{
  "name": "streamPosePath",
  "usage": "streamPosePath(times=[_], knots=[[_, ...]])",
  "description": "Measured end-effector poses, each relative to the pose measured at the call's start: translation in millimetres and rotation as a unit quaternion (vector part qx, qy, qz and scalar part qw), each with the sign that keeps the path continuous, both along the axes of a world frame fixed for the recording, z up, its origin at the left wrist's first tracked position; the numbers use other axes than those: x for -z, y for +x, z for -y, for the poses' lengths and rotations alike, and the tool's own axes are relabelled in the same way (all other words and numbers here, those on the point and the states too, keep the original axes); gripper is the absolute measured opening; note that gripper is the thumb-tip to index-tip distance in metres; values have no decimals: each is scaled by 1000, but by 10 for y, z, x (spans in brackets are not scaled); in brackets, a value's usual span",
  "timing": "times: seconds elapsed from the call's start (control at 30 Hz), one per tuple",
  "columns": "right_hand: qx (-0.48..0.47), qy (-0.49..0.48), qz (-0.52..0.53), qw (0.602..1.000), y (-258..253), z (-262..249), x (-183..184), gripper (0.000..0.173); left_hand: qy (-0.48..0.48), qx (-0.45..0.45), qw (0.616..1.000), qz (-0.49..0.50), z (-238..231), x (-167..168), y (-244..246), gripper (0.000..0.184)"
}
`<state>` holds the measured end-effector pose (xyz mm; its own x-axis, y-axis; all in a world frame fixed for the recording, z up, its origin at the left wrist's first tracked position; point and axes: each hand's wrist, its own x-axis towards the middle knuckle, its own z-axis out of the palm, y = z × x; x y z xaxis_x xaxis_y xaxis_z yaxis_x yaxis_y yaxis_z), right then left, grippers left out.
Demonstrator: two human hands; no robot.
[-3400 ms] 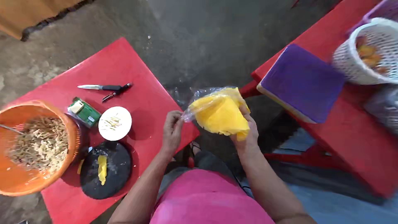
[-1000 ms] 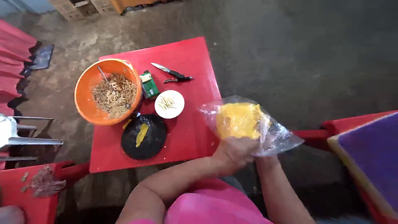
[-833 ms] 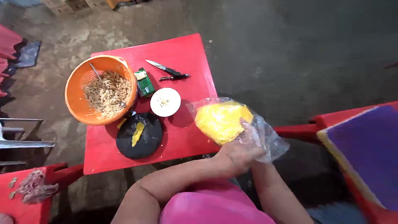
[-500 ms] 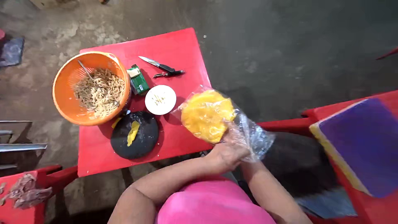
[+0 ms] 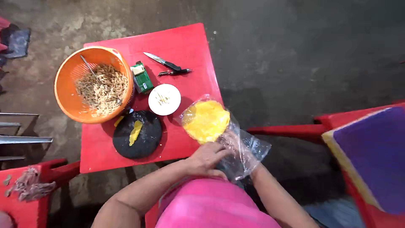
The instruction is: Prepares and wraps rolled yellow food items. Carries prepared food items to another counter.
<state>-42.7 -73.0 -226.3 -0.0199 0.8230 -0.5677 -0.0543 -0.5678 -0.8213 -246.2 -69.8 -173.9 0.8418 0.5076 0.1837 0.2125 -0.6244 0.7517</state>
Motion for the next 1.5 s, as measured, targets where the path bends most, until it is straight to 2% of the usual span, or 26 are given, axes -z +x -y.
streamPosePath(times=[0.1, 0.17, 0.2, 0.27, 0.33, 0.4, 0.43, 0.47, 0.53, 0.6, 0.63, 0.7, 0.8, 0.87, 0.93, 1.07, 1.13, 1.17, 1.2, 1.23, 1.27, 1.3, 1.33, 1.4, 1.43, 1.5], knots=[[-43, -26, -50, 997, 237, 175, -151, 51, 16, 3, 994, -109, -98, 336, -25, 106], [-58, -44, -53, 996, 279, 176, -267, 48, 27, 10, 988, -152, -133, 563, 125, 108], [-70, -44, -39, 996, 291, 168, -357, 49, 28, 5, 987, -159, -142, 640, 218, 100], [-124, -10, 22, 992, 350, 155, -556, 54, 30, -29, 990, -137, -150, 737, 366, 66], [-175, 14, 117, 977, 401, 131, -742, 49, 14, -72, 992, -98, -170, 766, 414, 42], [-200, 63, 151, 966, 468, 128, -878, 44, -80, -82, 992, -52, -188, 730, 354, 40], [-197, 112, 149, 963, 527, 147, -924, 50, -140, -95, 986, -2, -184, 720, 310, 38], [-185, 169, 135, 959, 588, 167, -960, 62, -199, -118, 971, 64, -170, 719, 269, 34], [-155, 283, 130, 938, 694, 188, -980, 86, -333, -167, 911, 178, -156, 662, 206, 38], [-166, 341, 226, 897, 773, 166, -857, 103, -480, -222, 814, 240, -168, 595, 145, 39], [-180, 334, 285, 880, 774, 143, -742, 109, -545, -259, 757, 250, -169, 552, 118, 39], [-197, 297, 339, 870, 728, 60, -396, 113, -609, -291, 689, 264, -196, 601, 87, 46], [-126, 250, 279, 918, 548, -151, 11, 119, -635, -315, 658, 255, -210, 630, 77, 51], [-96, 236, 250, 934, 392, -328, 57, 120, -619, -311, 678, 246, -174, 604, 43, 48], [-84, 214, 207, 951, 220, -483, 33, 121, -563, -309, 730, 232, -151, 591, -33, 45], [-127, 188, 79, 971, 61, -647, -148, 124, -361, -342, 843, 203, -243, 316, -1, 33], [-183, 184, 31, 965, 69, -641, -336, 124, -255, -312, 890, 215, -326, 169, 77, 22], [-213, 186, 15, 959, 88, -618, -455, 119, -207, -298, 907, 214, -355, 90, 109, 18], [-231, 204, 10, 951, 103, -589, -562, 103, -175, -287, 917, 216, -382, 21, 132, 17], [-236, 236, 9, 943, 124, -565, -635, 76, -155, -286, 918, 228, -408, -33, 145, 18], [-228, 276, 8, 934, 146, -552, -677, 49, -147, -292, 913, 243, -437, -74, 148, 24], [-213, 315, 5, 925, 166, -554, -715, 30, -163, -295, 907, 250, -483, -114, 134, 35], [-197, 344, -6, 918, 185, -569, -762, 20, -205, -287, 904, 244, -547, -159, 107, 50], [-177, 374, -18, 910, 185, -618, -864, 18, -287, -237, 909, 191, -667, -233, 56, 78], [-172, 376, -21, 910, 156, -634, -910, 19, -325, -192, 911, 164, -686, -242, 57, 84], [-177, 370, -1, 912, 75, -668, -983, 19, -356, -115, 914, 159, -731, 12, 189, 59]])
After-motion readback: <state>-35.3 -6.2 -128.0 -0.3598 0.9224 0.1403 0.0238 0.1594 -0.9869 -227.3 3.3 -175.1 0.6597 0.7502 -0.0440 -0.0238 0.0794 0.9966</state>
